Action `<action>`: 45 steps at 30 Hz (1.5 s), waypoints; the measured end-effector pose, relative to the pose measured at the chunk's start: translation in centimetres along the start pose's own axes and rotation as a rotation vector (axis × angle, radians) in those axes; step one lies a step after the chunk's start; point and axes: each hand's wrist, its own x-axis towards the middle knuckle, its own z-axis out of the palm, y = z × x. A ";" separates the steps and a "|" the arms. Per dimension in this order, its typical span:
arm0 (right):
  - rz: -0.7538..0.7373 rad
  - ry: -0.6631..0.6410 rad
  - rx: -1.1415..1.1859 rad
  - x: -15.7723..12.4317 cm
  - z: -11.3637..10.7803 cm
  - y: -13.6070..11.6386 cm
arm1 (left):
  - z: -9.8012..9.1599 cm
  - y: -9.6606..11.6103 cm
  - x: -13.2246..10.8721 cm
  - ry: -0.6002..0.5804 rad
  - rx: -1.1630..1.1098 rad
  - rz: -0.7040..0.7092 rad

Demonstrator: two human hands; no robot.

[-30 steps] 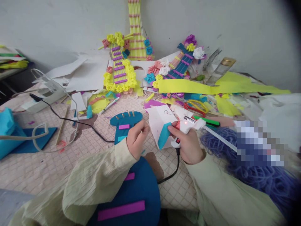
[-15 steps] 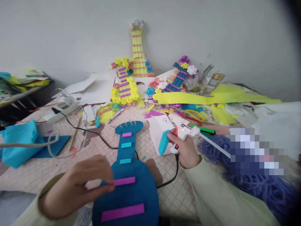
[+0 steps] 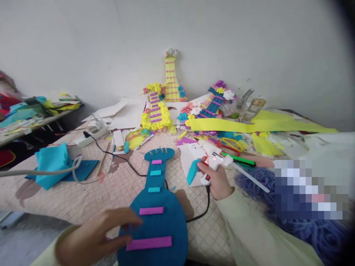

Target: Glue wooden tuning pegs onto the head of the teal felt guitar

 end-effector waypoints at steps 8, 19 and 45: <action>-0.053 -0.010 0.030 -0.3 -0.2 -0.4 | 4.0 3.3 16.0 0.209 -0.306 -0.042; -0.083 -0.134 0.162 -1.1 0.0 -1.5 | -5.1 -5.2 17.0 0.581 -0.339 -0.284; 0.260 -0.455 0.281 -2.2 2.0 1.8 | 0.6 -3.9 11.7 0.271 -1.123 -0.652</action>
